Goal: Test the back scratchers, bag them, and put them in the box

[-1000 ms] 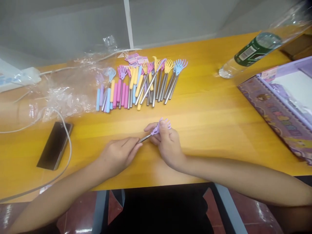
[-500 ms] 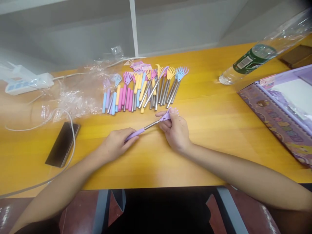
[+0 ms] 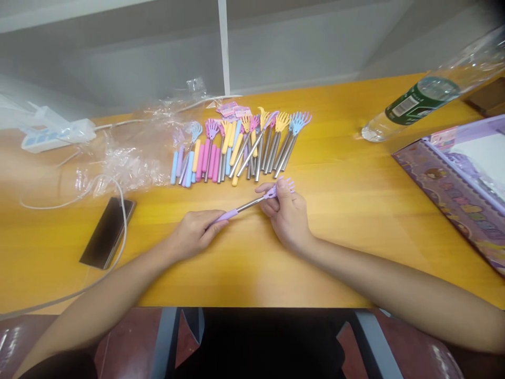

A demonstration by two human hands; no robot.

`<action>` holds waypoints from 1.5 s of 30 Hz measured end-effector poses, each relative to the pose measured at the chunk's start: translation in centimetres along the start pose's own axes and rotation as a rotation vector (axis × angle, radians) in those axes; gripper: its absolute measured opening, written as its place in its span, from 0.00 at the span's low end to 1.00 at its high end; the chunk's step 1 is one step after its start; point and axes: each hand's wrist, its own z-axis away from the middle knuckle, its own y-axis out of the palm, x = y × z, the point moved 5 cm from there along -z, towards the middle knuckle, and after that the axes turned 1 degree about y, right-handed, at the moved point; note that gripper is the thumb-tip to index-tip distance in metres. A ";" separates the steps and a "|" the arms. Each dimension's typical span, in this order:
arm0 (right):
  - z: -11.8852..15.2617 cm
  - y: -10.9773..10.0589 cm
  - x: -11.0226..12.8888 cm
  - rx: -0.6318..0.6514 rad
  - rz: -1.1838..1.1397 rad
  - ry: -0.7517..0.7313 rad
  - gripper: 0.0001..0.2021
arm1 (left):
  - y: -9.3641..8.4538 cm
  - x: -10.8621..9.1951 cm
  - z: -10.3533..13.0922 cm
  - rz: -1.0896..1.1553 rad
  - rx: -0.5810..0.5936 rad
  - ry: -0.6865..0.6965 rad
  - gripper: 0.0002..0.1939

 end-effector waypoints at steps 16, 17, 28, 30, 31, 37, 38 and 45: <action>0.2 1.6 -0.5 0.276 0.067 0.106 0.27 | -0.2 0.2 -0.6 0.183 0.109 -0.113 0.20; 0.1 1.4 -0.5 0.225 0.021 0.097 0.27 | -0.6 0.2 -0.6 0.187 0.057 -0.114 0.21; -0.8 0.4 -0.3 0.100 -0.063 0.033 0.29 | -9.5 1.9 -2.9 -0.675 -0.323 -0.101 0.18; -1.0 0.2 -0.3 0.097 -0.071 0.022 0.28 | -10.2 2.7 -3.5 -0.754 -0.221 -0.140 0.22; -1.1 0.2 -0.3 0.096 -0.074 0.022 0.28 | -10.3 3.1 -3.6 -0.776 -0.175 -0.153 0.22; -1.3 0.4 -0.2 0.104 -0.066 0.017 0.30 | -9.4 4.3 -2.4 -0.799 -0.101 -0.249 0.14; -1.3 0.4 -0.2 0.107 -0.058 0.016 0.30 | -9.4 4.3 -2.1 -0.795 -0.106 -0.269 0.14; -1.3 0.3 -0.4 0.108 -0.030 0.024 0.30 | -9.4 2.8 -1.4 -0.716 -0.134 -0.274 0.14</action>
